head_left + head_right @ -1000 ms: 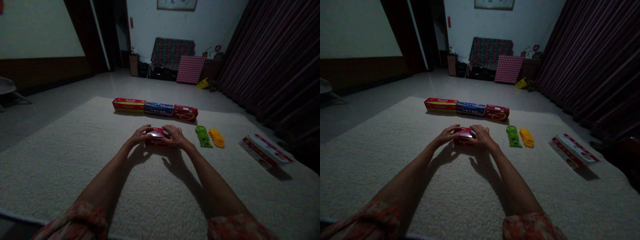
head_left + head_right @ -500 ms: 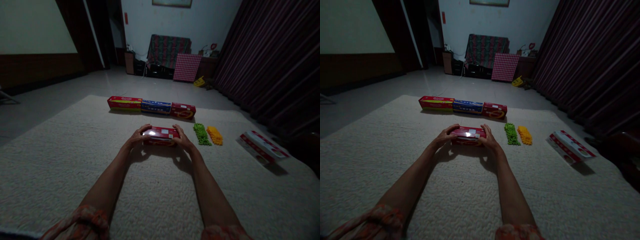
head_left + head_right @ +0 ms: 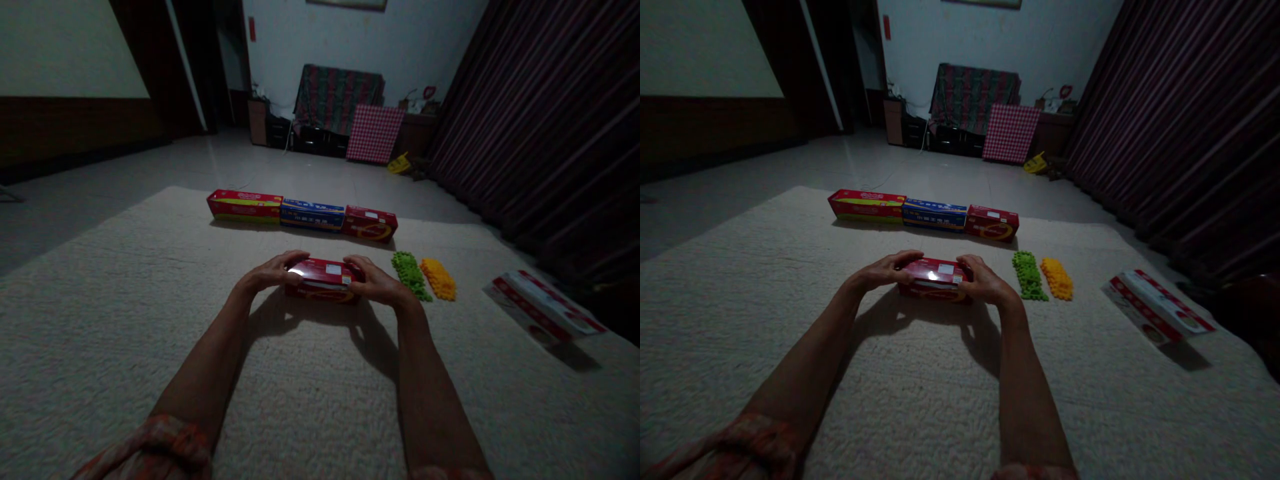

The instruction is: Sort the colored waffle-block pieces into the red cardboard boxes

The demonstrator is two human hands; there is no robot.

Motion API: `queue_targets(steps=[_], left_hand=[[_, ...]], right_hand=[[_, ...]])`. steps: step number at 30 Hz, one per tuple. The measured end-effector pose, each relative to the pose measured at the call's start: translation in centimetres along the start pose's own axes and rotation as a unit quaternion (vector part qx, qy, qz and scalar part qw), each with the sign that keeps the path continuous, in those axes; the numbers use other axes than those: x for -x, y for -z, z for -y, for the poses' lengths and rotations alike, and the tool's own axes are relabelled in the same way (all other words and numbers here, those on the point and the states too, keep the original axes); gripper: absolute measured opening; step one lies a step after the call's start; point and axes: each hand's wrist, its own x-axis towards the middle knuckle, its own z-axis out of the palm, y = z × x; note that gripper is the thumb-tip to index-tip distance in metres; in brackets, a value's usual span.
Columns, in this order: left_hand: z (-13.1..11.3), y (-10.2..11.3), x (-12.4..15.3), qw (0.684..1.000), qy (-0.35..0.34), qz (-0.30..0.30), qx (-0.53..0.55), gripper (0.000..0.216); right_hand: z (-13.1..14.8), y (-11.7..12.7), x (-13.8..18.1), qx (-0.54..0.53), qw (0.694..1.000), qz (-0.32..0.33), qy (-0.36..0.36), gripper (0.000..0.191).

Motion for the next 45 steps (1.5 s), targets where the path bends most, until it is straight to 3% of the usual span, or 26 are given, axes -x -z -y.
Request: queue_targets(steps=[4,9,17,22,28,37,45], left_hand=[[0.2,-0.3,-0.1,0.999,-0.003,-0.006,-0.036,0.083],[-0.1,-0.8,-0.4,0.997,0.005,-0.047,-0.059,0.078],[0.6,-0.3,-0.7,0.99,-0.034,-0.044,-0.13,0.076],[0.2,-0.7,-0.6,0.99,-0.02,-0.062,-0.124,0.078],[-0.6,-0.3,-0.1,0.987,-0.051,-0.052,-0.144,0.074],[-0.8,-0.5,-0.3,0.997,-0.02,-0.032,-0.068,0.076],[-1.7,-0.2,0.2,0.991,-0.057,-0.012,-0.12,0.072]], right_hand=[[-0.2,0.3,-0.9,0.023,0.999,0.032,-0.012,0.069],[0.1,0.7,-1.1,0.042,0.998,0.025,-0.026,0.058],[0.8,0.9,-0.9,0.082,0.996,0.016,-0.025,0.055],[1.7,0.9,-0.6,0.106,0.994,-0.013,-0.021,0.045],[3.6,0.8,0.1,0.148,0.989,0.005,0.005,0.019],[3.9,0.7,0.1,0.147,0.988,0.01,0.035,0.015],[3.6,0.5,-0.2,0.143,0.989,0.005,0.026,0.018]])
